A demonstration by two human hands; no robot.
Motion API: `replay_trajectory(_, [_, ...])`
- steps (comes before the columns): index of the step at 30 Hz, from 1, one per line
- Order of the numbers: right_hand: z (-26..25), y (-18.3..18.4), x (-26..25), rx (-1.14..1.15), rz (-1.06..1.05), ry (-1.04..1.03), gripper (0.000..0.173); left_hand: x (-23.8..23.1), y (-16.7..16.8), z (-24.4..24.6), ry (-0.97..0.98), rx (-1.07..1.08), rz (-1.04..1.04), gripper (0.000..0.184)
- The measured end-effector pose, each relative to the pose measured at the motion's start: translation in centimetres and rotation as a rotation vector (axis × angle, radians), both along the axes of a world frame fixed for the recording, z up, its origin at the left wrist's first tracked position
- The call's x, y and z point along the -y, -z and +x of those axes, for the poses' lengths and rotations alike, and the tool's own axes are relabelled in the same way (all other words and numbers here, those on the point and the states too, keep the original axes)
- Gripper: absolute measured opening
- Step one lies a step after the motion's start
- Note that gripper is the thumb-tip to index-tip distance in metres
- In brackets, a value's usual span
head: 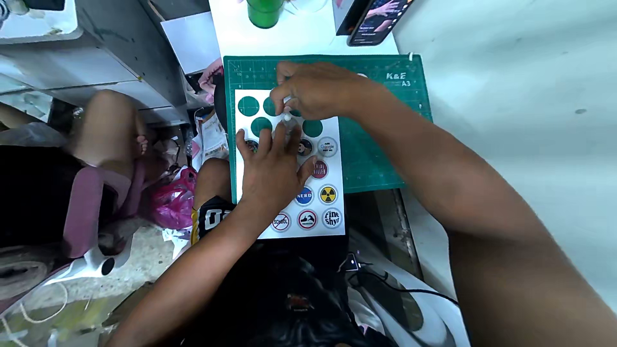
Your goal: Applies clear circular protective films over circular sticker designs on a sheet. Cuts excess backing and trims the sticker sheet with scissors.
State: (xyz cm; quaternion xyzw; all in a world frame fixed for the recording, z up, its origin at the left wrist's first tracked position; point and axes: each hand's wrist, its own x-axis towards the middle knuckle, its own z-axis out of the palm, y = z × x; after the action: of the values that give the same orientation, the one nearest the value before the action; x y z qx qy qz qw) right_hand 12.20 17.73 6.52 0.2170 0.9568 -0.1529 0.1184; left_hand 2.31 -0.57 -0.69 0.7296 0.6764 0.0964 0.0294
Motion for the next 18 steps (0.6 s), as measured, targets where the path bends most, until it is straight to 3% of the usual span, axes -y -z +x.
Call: replay_trajectory(18, [3.1,1.7,1.7,-0.112,-0.101,0.258,0.020,0.2,0.2,-0.3,0.028,-0.034,-0.001,0.070])
